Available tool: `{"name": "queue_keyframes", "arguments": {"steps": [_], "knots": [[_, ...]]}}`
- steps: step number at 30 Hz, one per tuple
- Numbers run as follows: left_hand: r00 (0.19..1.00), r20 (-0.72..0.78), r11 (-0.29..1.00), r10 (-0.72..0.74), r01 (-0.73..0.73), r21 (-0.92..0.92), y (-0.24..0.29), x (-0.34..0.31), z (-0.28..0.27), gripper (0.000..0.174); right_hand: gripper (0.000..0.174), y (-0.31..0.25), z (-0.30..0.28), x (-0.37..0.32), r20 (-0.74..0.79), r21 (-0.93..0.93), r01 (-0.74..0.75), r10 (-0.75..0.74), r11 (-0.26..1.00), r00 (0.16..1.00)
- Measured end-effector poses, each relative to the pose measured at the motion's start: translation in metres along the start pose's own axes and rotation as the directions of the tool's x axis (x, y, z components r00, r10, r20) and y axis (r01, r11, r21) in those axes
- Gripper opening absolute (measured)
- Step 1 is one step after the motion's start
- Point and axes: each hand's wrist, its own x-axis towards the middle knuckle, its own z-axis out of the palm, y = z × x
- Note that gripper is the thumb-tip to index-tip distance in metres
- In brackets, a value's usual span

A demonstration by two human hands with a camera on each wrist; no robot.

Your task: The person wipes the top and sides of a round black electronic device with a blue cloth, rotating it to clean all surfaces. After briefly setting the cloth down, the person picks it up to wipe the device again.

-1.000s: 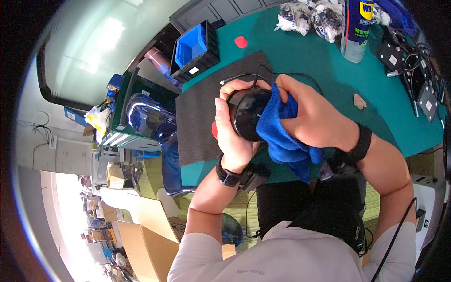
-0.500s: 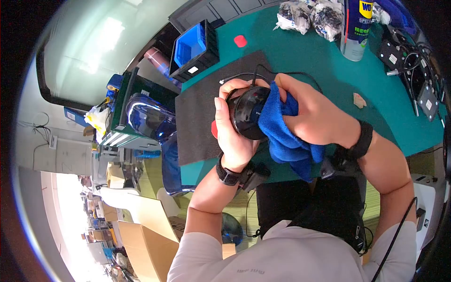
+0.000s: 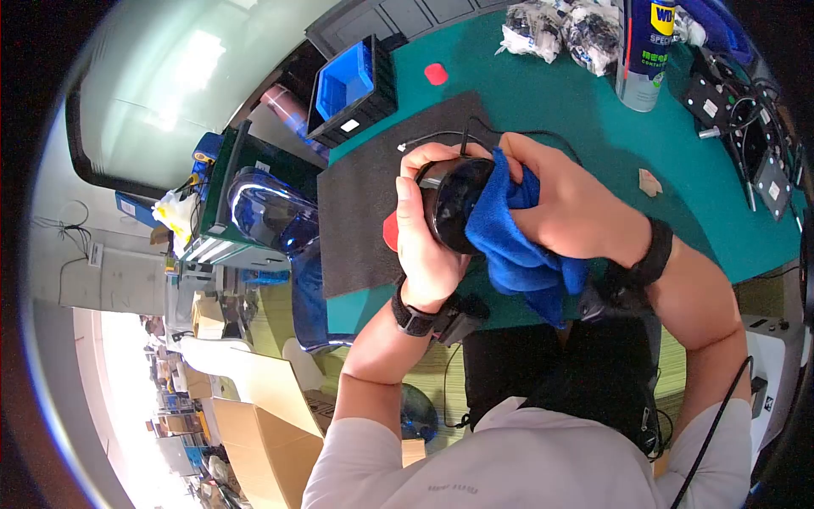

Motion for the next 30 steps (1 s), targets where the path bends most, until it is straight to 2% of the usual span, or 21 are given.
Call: {"name": "queue_keyframes", "arguments": {"steps": [2,4,5,7,8,9,11,12,13,14,15,17,18,19,20,21,23,25,27,28,30], "knots": [[1.000,-0.027,1.000,0.007,-0.007,0.007,0.000,0.000,0.002,0.043,0.033,0.000,0.001,0.000,-0.041,-0.004,-0.065,0.064,0.998,0.997],[0.999,0.036,0.996,-0.008,0.012,-0.093,0.001,0.003,-0.002,0.042,0.032,0.006,-0.003,0.001,-0.008,-0.017,0.045,-0.045,0.999,0.999],[0.999,0.005,0.991,-0.051,0.051,-0.123,0.001,0.004,-0.011,0.042,0.032,0.007,-0.008,0.003,-0.011,-0.017,0.041,-0.041,0.999,0.999],[0.989,0.131,0.960,-0.061,0.094,-0.262,0.004,0.006,-0.008,0.042,0.031,0.008,-0.017,0.005,0.166,0.183,-0.036,0.005,0.983,0.986],[0.989,0.135,0.960,-0.062,0.096,-0.264,0.004,0.006,-0.008,0.042,0.030,0.009,-0.015,0.005,0.192,0.298,-0.043,-0.016,0.954,0.981],[0.993,0.092,0.974,-0.067,0.085,-0.208,0.004,0.004,-0.010,0.042,0.030,0.011,-0.013,0.004,0.191,0.297,-0.043,-0.015,0.954,0.982],[0.997,0.045,0.986,-0.066,0.072,-0.148,0.004,0.003,-0.010,0.043,0.031,0.013,-0.008,0.004,0.063,0.060,0.137,-0.141,0.989,0.988],[0.999,0.027,1.000,-0.017,0.017,-0.013,0.002,0.002,-0.007,0.043,0.031,0.009,-0.007,0.003,0.067,0.063,0.139,-0.143,0.988,0.987],[0.999,0.016,0.992,0.031,-0.033,0.124,0.000,0.001,-0.005,0.043,0.030,0.001,-0.006,0.002,0.035,0.005,0.069,-0.069,0.998,0.997],[0.999,0.010,0.991,0.040,-0.041,0.128,-0.001,0.000,-0.004,0.043,0.030,-0.004,-0.005,0.000,-0.004,-0.053,-0.004,0.004,0.999,1.000],[0.999,0.013,0.991,0.038,-0.040,0.127,-0.001,0.000,-0.004,0.043,0.030,-0.005,-0.001,-0.001,-0.007,-0.054,-0.005,0.005,0.999,1.000],[0.999,0.002,0.984,0.042,-0.042,0.174,0.001,-0.001,-0.003,0.044,0.029,-0.004,0.004,-0.003,-0.063,0.060,-0.085,0.089,0.995,0.994],[0.999,-0.029,0.989,0.034,-0.029,0.143,0.002,0.000,-0.001,0.044,0.029,-0.003,0.001,-0.002,-0.063,0.059,-0.087,0.091,0.994,0.994],[0.999,-0.029,0.989,0.033,-0.029,0.142,0.003,0.002,-0.004,0.044,0.029,-0.001,-0.006,0.001,0.004,0.048,-0.021,0.021,0.999,1.000],[0.999,0.023,0.998,-0.032,0.033,-0.049,0.006,0.004,-0.009,0.044,0.028,0.001,-0.012,0.003,0.070,0.043,0.044,-0.047,0.998,0.996],[0.992,0.086,0.966,-0.087,0.105,-0.235,0.007,0.005,-0.011,0.043,0.028,0.000,-0.015,0.003,0.067,0.044,0.040,-0.043,0.998,0.997],[0.993,0.057,0.971,-0.101,0.111,-0.213,0.007,0.004,-0.005,0.042,0.028,-0.001,-0.019,0.004,0.191,0.147,-0.048,0.019,0.988,0.981],[0.995,0.089,0.990,-0.043,0.055,-0.134,0.007,0.004,-0.007,0.044,0.030,0.003,-0.013,0.003,0.176,0.193,-0.050,0.015,0.980,0.984],[0.995,0.007,0.968,0.103,-0.102,0.230,0.000,-0.002,-0.005,0.045,0.032,0.006,-0.007,0.002,0.033,0.014,0.123,-0.124,0.992,0.992],[0.994,0.064,0.967,0.092,-0.104,0.231,0.004,-0.002,-0.003,0.044,0.032,0.003,-0.005,0.001,0.036,0.017,0.124,-0.124,0.992,0.992],[0.995,0.059,0.978,0.084,-0.094,0.187,0.005,-0.002,-0.002,0.044,0.035,-0.007,-0.002,-0.001,-0.008,-0.071,-0.018,0.017,0.997,1.000]]}}
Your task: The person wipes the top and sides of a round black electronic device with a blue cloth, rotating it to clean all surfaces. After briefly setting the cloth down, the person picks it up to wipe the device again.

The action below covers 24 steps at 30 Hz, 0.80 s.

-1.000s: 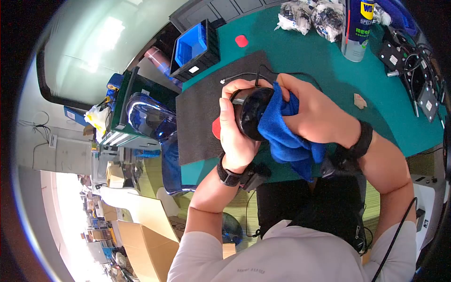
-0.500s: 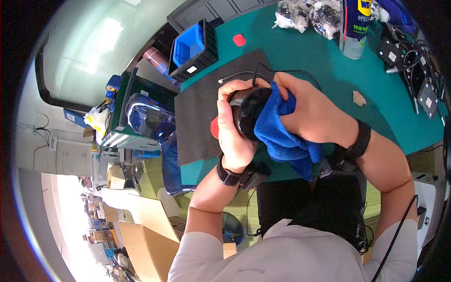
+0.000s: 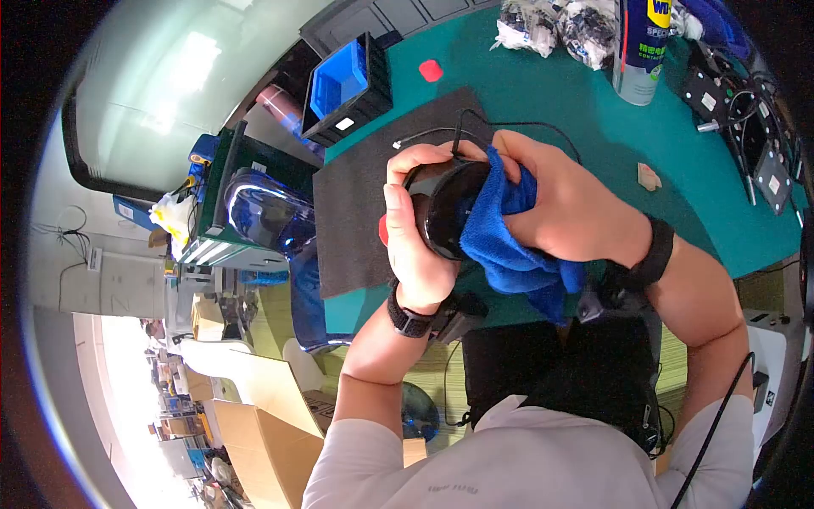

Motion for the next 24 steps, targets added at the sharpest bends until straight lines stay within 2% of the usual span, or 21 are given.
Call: {"name": "queue_keyframes", "arguments": {"steps": [2,4,6,7,10,11,12,13,15,16,18,19,21,23,24], "knots": [[1.000,-0.004,0.999,-0.007,0.007,-0.049,-0.001,0.001,-0.001,0.044,0.034,0.000,0.007,-0.002,-0.030,0.066,-0.004,0.006,0.998,1.000],[0.986,-0.061,0.966,-0.154,0.137,-0.221,0.000,0.005,-0.005,0.044,0.034,0.001,0.006,-0.001,-0.060,0.135,-0.008,0.016,0.991,0.998],[0.973,-0.031,0.899,-0.229,0.199,-0.389,0.002,0.007,-0.009,0.042,0.029,0.003,-0.004,0.005,0.122,0.334,-0.128,0.092,0.934,0.988],[0.964,-0.005,0.864,-0.266,0.237,-0.445,0.002,0.008,-0.010,0.041,0.029,0.004,-0.005,0.004,0.117,0.332,-0.126,0.092,0.935,0.989],[0.978,-0.035,0.898,-0.203,0.172,-0.405,-0.002,0.007,-0.011,0.042,0.028,0.009,-0.005,0.004,0.203,0.419,-0.192,0.114,0.888,0.972],[0.979,-0.036,0.899,-0.202,0.171,-0.404,-0.003,0.006,-0.010,0.042,0.028,0.013,-0.002,0.004,0.130,0.337,-0.064,0.021,0.939,0.991],[0.986,-0.064,0.949,-0.156,0.131,-0.287,-0.004,0.005,-0.008,0.042,0.029,0.016,-0.001,0.004,0.065,0.242,0.064,-0.082,0.968,0.995],[0.991,-0.087,0.982,-0.106,0.090,-0.164,-0.004,0.005,-0.007,0.043,0.029,0.015,0.000,0.005,0.067,0.243,0.066,-0.084,0.968,0.994],[0.990,-0.076,0.979,-0.120,0.105,-0.175,-0.004,0.005,-0.006,0.043,0.029,0.012,0.002,0.003,-0.015,0.094,0.074,-0.073,0.993,0.997],[0.988,-0.065,0.972,-0.139,0.124,-0.201,-0.005,0.006,-0.007,0.042,0.029,0.011,0.002,0.002,-0.015,0.094,0.074,-0.073,0.993,0.997],[0.986,-0.054,0.963,-0.159,0.143,-0.226,-0.005,0.007,-0.008,0.042,0.028,0.009,0.002,0.002,0.018,0.194,-0.043,0.040,0.980,0.999],[0.980,-0.036,0.938,-0.197,0.178,-0.297,-0.004,0.009,-0.010,0.041,0.028,0.009,0.001,0.003,0.018,0.195,-0.044,0.041,0.980,0.999],[0.971,-0.013,0.905,-0.237,0.216,-0.368,-0.001,0.010,-0.010,0.041,0.024,0.012,-0.003,0.006,0.095,0.345,-0.032,-0.001,0.938,0.995],[0.959,0.014,0.841,-0.285,0.257,-0.475,0.001,0.010,-0.010,0.040,0.023,0.013,-0.009,0.007,0.130,0.323,-0.050,0.008,0.945,0.992],[0.954,-0.006,0.859,-0.298,0.266,-0.437,0.000,0.010,-0.011,0.039,0.021,0.013,-0.010,0.007,0.167,0.301,-0.065,0.014,0.951,0.986]]}}
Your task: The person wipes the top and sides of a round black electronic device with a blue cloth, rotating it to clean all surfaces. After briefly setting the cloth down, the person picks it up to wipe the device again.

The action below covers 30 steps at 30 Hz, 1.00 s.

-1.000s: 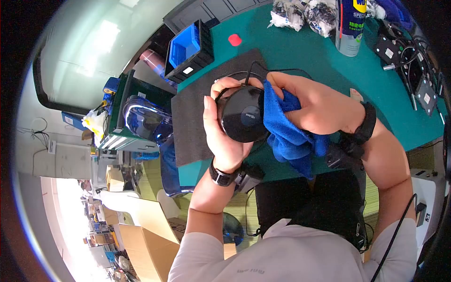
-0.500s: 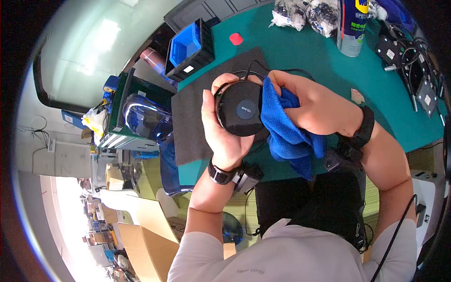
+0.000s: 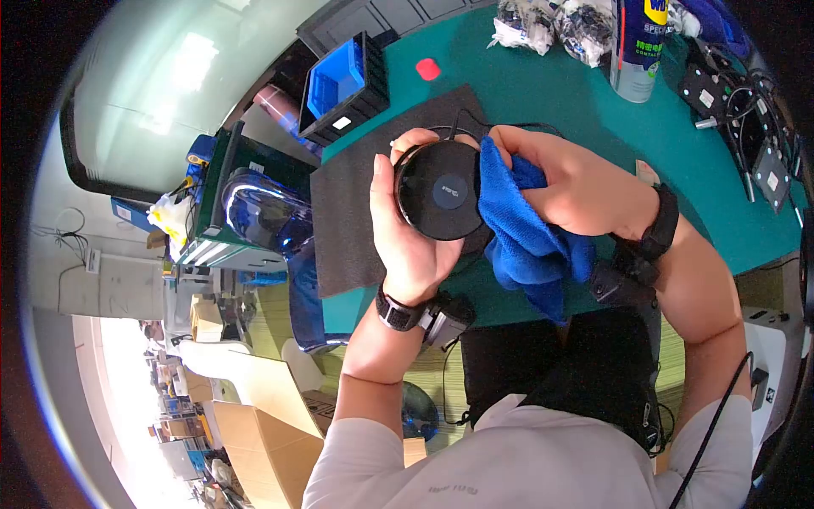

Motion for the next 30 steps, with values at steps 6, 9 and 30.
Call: {"name": "queue_keyframes", "arguments": {"steps": [6,9,30], "knots": [[0.988,0.048,0.968,0.150,-0.157,0.195,-0.010,-0.001,0.000,0.042,0.023,0.003,0.005,-0.001,-0.100,-0.288,0.065,-0.098,0.955,0.990],[0.993,-0.015,0.974,0.114,-0.108,0.201,-0.009,0.000,-0.001,0.043,0.024,-0.006,0.012,-0.002,-0.180,-0.198,-0.139,0.103,0.970,0.978],[0.995,0.102,0.987,0.003,0.013,-0.159,-0.003,-0.001,-0.002,0.046,0.012,0.015,0.014,0.003,-0.148,0.317,0.031,0.017,0.948,0.989]]}}
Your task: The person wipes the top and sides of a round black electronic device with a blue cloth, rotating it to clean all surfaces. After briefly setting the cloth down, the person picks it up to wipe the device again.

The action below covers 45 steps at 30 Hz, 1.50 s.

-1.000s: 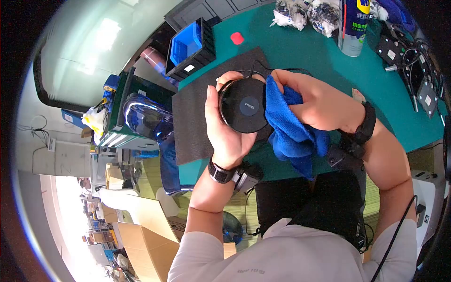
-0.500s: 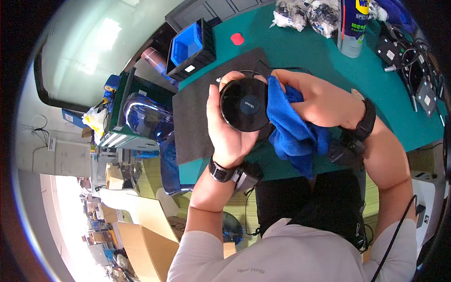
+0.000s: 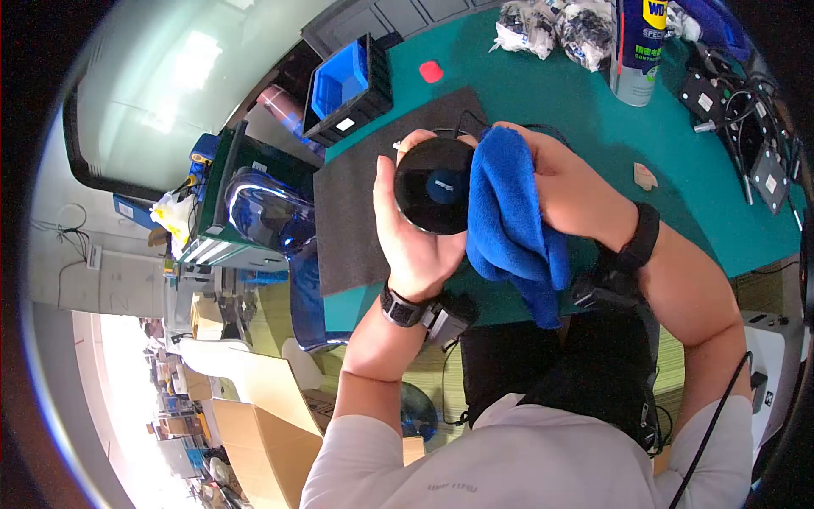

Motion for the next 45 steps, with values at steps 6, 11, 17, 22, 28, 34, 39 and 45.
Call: {"name": "queue_keyframes", "arguments": {"steps": [6,11,17,22,28,34,39,45], "knots": [[0.996,-0.058,0.996,-0.069,0.066,-0.053,0.003,0.000,0.006,0.041,0.029,-0.010,-0.012,0.000,0.112,0.079,-0.101,0.092,0.992,0.989],[0.997,-0.001,0.993,-0.079,0.078,-0.088,0.003,0.002,0.004,0.042,0.032,-0.003,-0.015,0.001,0.204,0.152,0.011,-0.043,0.988,0.978],[0.996,0.037,0.988,-0.085,0.089,-0.128,0.005,0.000,0.002,0.043,0.035,-0.002,-0.014,0.003,0.221,0.148,-0.021,-0.012,0.989,0.975],[1.000,-0.008,0.998,-0.022,0.022,-0.060,0.003,-0.002,-0.002,0.042,0.015,-0.008,-0.004,0.002,0.115,-0.013,-0.003,0.005,1.000,0.993],[0.972,0.012,0.862,0.233,-0.212,0.460,-0.013,-0.003,0.011,0.042,0.019,0.000,0.007,-0.002,-0.113,-0.163,-0.023,0.005,0.986,0.994],[0.968,-0.101,0.889,0.229,-0.166,0.427,-0.014,-0.002,0.005,0.043,0.021,0.000,0.004,0.000,-0.125,-0.128,-0.010,-0.006,0.992,0.992],[0.996,-0.019,0.989,0.082,-0.079,0.124,-0.002,0.001,-0.002,0.041,0.019,-0.008,0.003,-0.002,0.083,-0.261,0.133,-0.115,0.956,0.990],[0.948,0.090,0.670,0.304,-0.280,0.688,-0.018,-0.004,0.007,0.042,0.009,-0.005,0.005,-0.001,-0.082,-0.110,-0.049,0.040,0.993,0.996]]}}
